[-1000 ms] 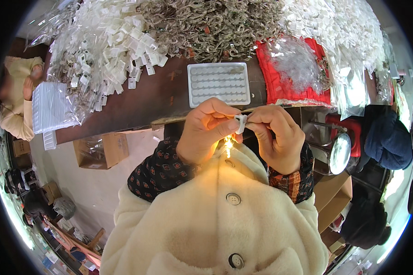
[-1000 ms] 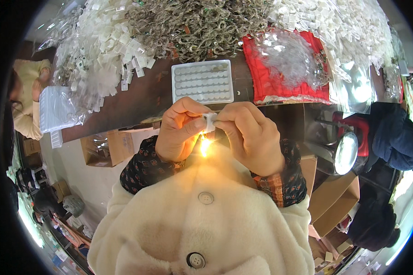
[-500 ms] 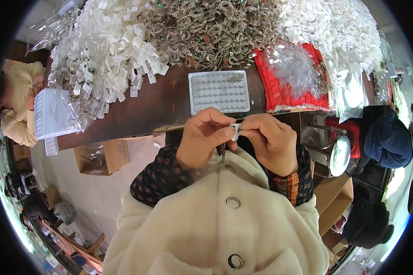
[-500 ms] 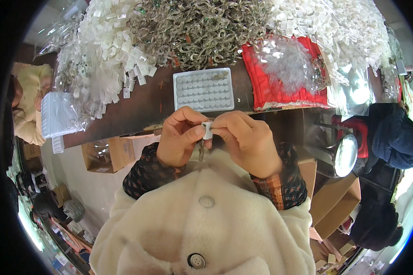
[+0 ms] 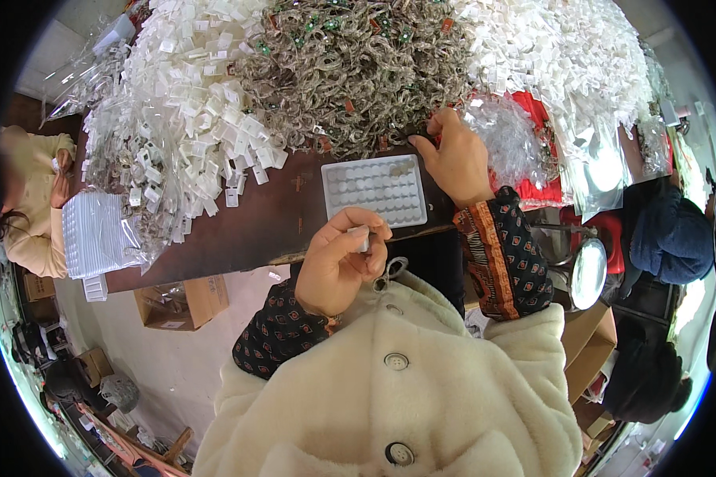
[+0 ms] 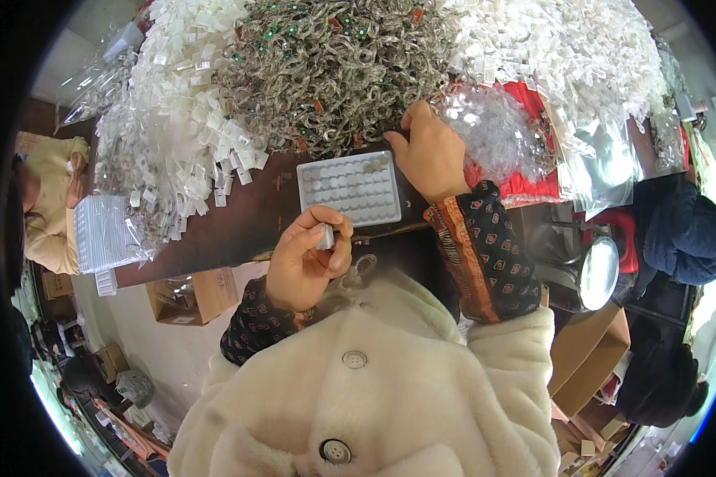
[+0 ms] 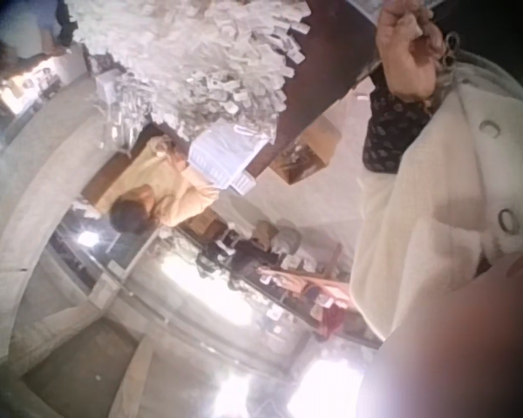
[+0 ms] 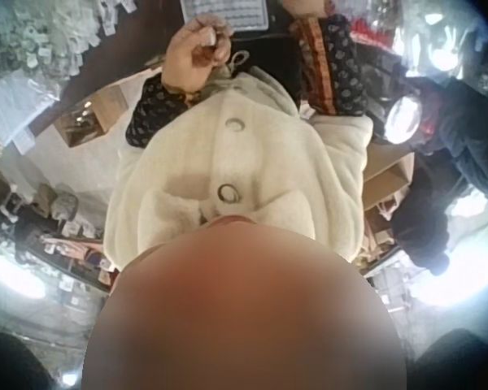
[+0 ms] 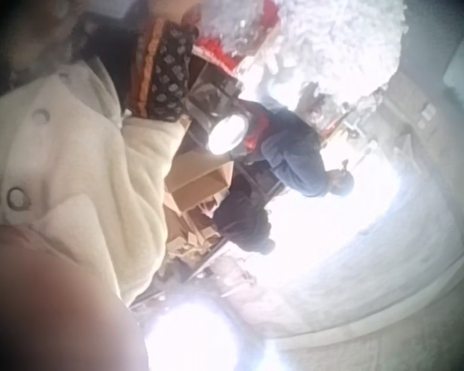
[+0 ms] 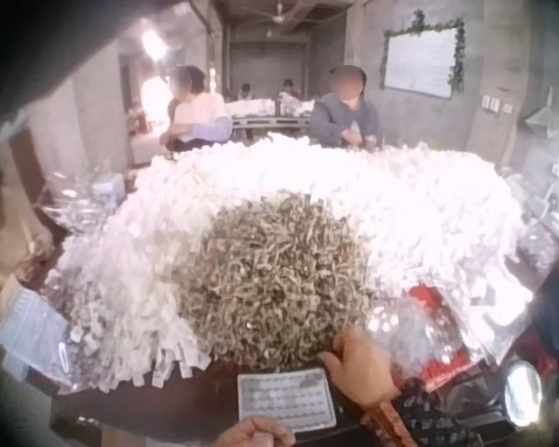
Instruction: The person repeatedly picks small white plastic LED modules and metal contacts from a tray, inserts the contacts into the modules, and tests each unit by pressing it to light up. The person places tested units back on the table and continues the cycle.
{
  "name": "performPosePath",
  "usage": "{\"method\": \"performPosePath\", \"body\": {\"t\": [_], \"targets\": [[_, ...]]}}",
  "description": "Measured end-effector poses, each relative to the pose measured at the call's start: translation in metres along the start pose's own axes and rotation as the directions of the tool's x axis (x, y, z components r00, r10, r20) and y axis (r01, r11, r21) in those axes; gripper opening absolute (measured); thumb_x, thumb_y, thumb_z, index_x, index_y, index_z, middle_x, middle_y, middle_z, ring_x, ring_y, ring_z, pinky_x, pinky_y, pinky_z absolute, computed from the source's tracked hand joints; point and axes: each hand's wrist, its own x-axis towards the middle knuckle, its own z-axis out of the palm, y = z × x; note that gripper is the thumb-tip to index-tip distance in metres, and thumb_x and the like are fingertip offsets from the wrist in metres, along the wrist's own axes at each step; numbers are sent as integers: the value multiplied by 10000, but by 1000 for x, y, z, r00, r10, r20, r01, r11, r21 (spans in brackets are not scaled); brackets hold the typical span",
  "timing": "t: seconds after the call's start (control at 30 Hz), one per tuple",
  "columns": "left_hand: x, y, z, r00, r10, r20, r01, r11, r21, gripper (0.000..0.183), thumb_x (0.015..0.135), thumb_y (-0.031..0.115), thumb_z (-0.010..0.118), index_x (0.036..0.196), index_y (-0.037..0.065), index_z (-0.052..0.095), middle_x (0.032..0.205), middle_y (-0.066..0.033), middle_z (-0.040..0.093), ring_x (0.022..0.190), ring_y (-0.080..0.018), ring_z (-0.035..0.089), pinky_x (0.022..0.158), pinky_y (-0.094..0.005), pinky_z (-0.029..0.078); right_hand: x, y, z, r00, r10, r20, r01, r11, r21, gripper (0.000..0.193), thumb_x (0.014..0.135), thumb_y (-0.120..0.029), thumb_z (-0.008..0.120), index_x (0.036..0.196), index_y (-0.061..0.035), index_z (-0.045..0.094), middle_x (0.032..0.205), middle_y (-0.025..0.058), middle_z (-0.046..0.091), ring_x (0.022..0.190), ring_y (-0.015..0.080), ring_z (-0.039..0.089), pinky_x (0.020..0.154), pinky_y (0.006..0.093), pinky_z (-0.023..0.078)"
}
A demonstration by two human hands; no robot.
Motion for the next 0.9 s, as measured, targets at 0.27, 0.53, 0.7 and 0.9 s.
{"method": "performPosePath", "body": {"t": [0.27, 0.53, 0.7, 0.9], "targets": [[4, 2, 1, 1000, -31, 5, 31, 997, 70, 159, 975, 123, 549, 1086, 16, 585, 996, -91, 603, 681, -131, 493, 614, -283, 385, -20, 15, -36, 999, 40, 8, -40, 938, 343, 268, 855, -49, 688, 1112, -13, 621, 888, 153, 714, 772, 261, 702, 709, 337, 534], [11, 1, 20, 999, -38, 5, 36, 981, 193, 145, 994, 83, 542, 1097, 2, 603, 965, -80, 619, 688, -111, 482, 612, -267, 382, -28, 27, -74, 922, 114, 369, -375, 38, 926, 337, 938, -33, 567, 1264, 48, 601, 890, 79, 698, 753, 131, 670, 675, 244, 528], [15, 4, 35, 999, 23, -40, -10, 959, 282, 164, 989, 50, 552, 1130, -11, 611, 956, -70, 613, 693, -97, 476, 610, -251, 374, -43, 5, -63, 943, 136, 304, -319, 110, 941, 271, 956, -59, 588, 1211, 27, 612, 945, 92, 697, 804, 155, 682, 704, 252, 528], [23, -5, 41, 961, 251, -116, -189, 902, 389, 232, 978, 102, 656, 1187, 4, 634, 1066, -48, 657, 745, -40, 535, 596, -194, 412, -84, -50, -33, 987, 14, 159, -157, 247, 956, 187, 947, 16, 650, 1129, 28, 611, 994, 70, 686, 862, 119, 658, 788, 262, 536]]}}
